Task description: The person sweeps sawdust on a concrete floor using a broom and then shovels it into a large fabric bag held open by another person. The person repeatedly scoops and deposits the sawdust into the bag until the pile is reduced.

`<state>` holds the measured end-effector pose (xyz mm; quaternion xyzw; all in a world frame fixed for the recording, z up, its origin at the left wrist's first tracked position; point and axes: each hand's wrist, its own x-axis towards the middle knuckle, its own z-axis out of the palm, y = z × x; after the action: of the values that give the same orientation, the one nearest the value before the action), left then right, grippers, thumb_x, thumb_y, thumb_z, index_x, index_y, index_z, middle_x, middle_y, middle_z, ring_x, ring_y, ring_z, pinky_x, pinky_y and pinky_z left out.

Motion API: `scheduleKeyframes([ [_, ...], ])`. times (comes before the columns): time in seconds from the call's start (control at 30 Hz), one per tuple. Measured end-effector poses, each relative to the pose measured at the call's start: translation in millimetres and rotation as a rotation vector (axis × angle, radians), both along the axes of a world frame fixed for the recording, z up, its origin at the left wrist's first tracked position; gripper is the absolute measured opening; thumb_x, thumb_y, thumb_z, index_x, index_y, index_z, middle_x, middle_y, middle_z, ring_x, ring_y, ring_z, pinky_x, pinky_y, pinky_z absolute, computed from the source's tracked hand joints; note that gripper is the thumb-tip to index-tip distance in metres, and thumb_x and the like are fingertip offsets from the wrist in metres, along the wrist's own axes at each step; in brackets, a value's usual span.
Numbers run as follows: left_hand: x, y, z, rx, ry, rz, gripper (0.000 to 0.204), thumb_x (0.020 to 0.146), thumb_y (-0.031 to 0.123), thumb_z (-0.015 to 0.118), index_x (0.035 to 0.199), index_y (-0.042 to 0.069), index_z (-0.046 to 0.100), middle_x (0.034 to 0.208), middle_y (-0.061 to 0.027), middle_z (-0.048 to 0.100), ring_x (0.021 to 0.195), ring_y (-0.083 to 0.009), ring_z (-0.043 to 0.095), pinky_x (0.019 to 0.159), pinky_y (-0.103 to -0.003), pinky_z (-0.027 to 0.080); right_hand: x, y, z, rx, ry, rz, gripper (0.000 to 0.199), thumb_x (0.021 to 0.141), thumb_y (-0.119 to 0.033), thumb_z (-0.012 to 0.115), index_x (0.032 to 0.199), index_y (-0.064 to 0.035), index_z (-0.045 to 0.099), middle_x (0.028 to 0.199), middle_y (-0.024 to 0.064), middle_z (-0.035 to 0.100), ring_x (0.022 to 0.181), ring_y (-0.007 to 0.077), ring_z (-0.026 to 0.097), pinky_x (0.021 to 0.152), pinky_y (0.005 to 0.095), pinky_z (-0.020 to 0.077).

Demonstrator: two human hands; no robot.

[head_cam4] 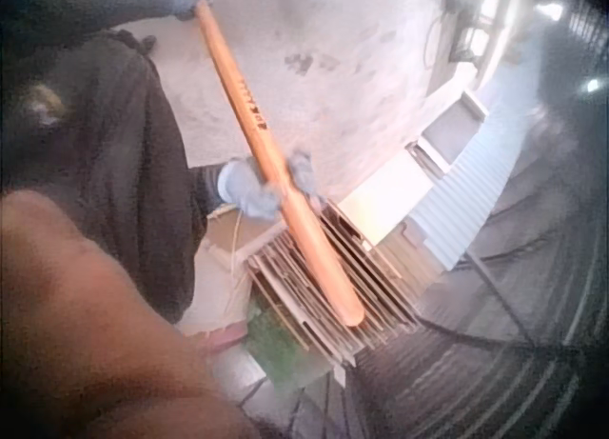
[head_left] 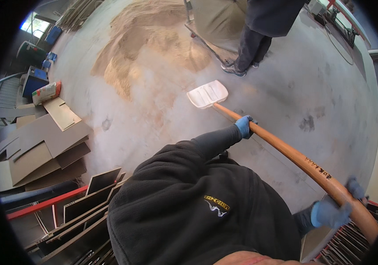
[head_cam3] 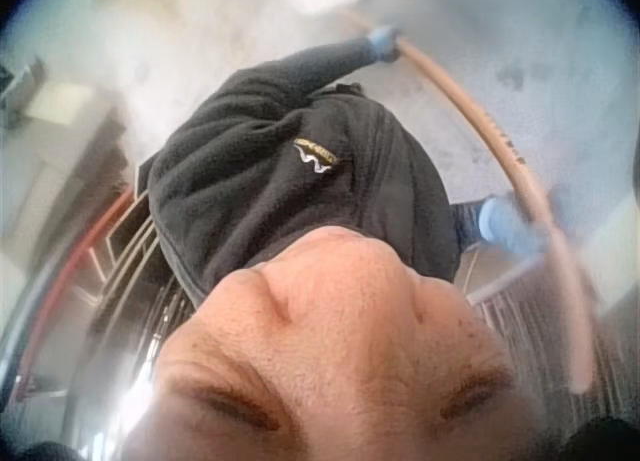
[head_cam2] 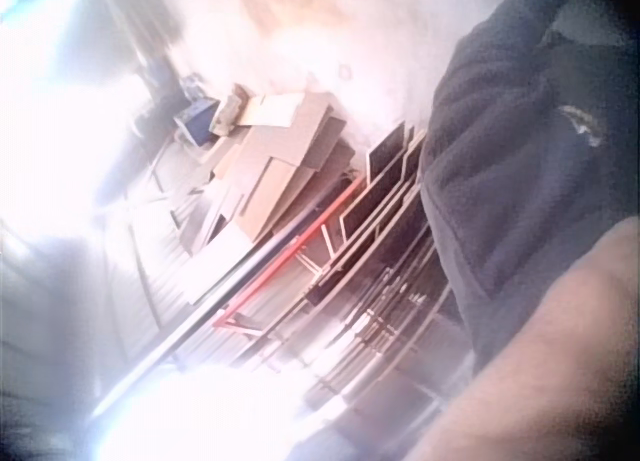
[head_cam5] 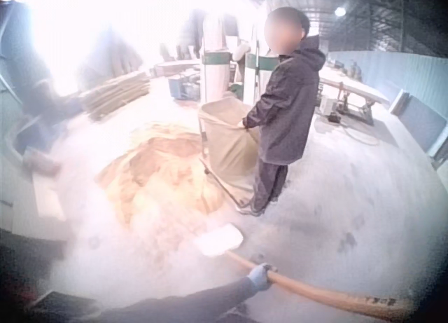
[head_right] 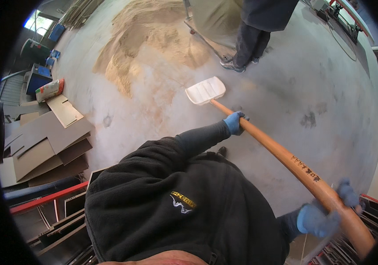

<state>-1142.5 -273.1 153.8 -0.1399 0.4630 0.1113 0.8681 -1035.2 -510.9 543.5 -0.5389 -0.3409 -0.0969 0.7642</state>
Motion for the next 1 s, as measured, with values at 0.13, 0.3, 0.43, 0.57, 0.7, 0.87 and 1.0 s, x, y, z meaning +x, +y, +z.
scheduleKeyframes([
  [0.13, 26.2, 0.7, -16.4, 0.040, 0.024, 0.011, 0.015, 0.085, 0.020, 0.060, 0.095, 0.009, 0.056, 0.092, -0.0067, 0.067, 0.084, -0.0219, 0.066, 0.085, -0.035, 0.054, 10.2, -22.5, 6.4, 0.030, 0.026, -0.023, 0.039, 0.074, -0.013, 0.064, 0.108, -0.0100, 0.047, 0.089, 0.0048, 0.045, 0.089, 0.0198, 0.046, 0.095, 0.0402, 0.0378],
  [0.3, 67.0, 34.1, -27.7, 0.043, 0.061, 0.045, 0.015, 0.085, 0.019, 0.062, 0.095, 0.009, 0.056, 0.092, -0.0071, 0.067, 0.082, -0.0223, 0.066, 0.080, -0.035, 0.056, 53.3, 15.8, -14.7, 0.116, 0.105, 0.335, 0.031, 0.074, 0.000, 0.055, 0.102, -0.0102, 0.045, 0.085, 0.0045, 0.042, 0.086, 0.0196, 0.043, 0.095, 0.0377, 0.0347],
  [0.43, 80.7, 64.7, -35.1, 0.032, 0.031, 0.011, 0.013, 0.085, 0.016, 0.062, 0.093, 0.008, 0.056, 0.093, -0.0073, 0.067, 0.082, -0.0221, 0.066, 0.081, -0.035, 0.056, 67.5, 50.6, -19.0, 0.117, 0.173, 0.164, 0.032, 0.072, 0.000, 0.058, 0.098, -0.0126, 0.044, 0.082, 0.0028, 0.039, 0.082, 0.0176, 0.041, 0.088, 0.0353, 0.0343],
  [0.57, 84.9, 116.2, -45.7, 0.017, 0.001, -0.023, 0.009, 0.085, 0.014, 0.061, 0.090, 0.008, 0.057, 0.092, -0.0075, 0.067, 0.082, -0.0218, 0.066, 0.081, -0.036, 0.057, 78.1, 99.1, -28.1, 0.113, 0.206, 0.176, 0.030, 0.071, 0.000, 0.060, 0.094, -0.0145, 0.046, 0.080, 0.0015, 0.040, 0.079, 0.0165, 0.039, 0.078, 0.0337, 0.0333],
  [0.7, 91.9, 183.3, -51.1, 0.000, 0.053, 0.047, 0.008, 0.086, 0.014, 0.061, 0.089, 0.009, 0.056, 0.087, -0.0076, 0.066, 0.080, -0.0225, 0.066, 0.079, -0.038, 0.058, 96.1, 165.4, -33.6, 0.084, 0.202, 0.353, 0.030, 0.071, -0.001, 0.063, 0.094, -0.0150, 0.048, 0.081, 0.0006, 0.042, 0.079, 0.0155, 0.040, 0.077, 0.0328, 0.0341],
  [0.87, 99.0, 271.4, -63.3, 0.058, 0.069, 0.088, 0.008, 0.086, 0.015, 0.060, 0.088, 0.009, 0.055, 0.083, -0.0065, 0.065, 0.078, -0.0229, 0.066, 0.080, -0.037, 0.057, 123.6, 256.0, -51.2, 0.075, 0.241, 0.334, 0.032, 0.070, 0.001, 0.064, 0.093, -0.0147, 0.049, 0.077, 0.0000, 0.041, 0.076, 0.0146, 0.041, 0.076, 0.0314, 0.0344],
  [1.0, 102.9, 324.7, -71.8, 0.004, 0.011, 0.117, 0.010, 0.086, 0.012, 0.057, 0.092, 0.005, 0.053, 0.084, -0.0095, 0.062, 0.078, -0.0256, 0.063, 0.080, -0.039, 0.056, 147.1, 312.3, -47.1, 0.081, 0.194, 0.532, 0.032, 0.070, 0.000, 0.064, 0.093, -0.0141, 0.048, 0.075, -0.0013, 0.041, 0.072, 0.0134, 0.041, 0.074, 0.0309, 0.0346],
])
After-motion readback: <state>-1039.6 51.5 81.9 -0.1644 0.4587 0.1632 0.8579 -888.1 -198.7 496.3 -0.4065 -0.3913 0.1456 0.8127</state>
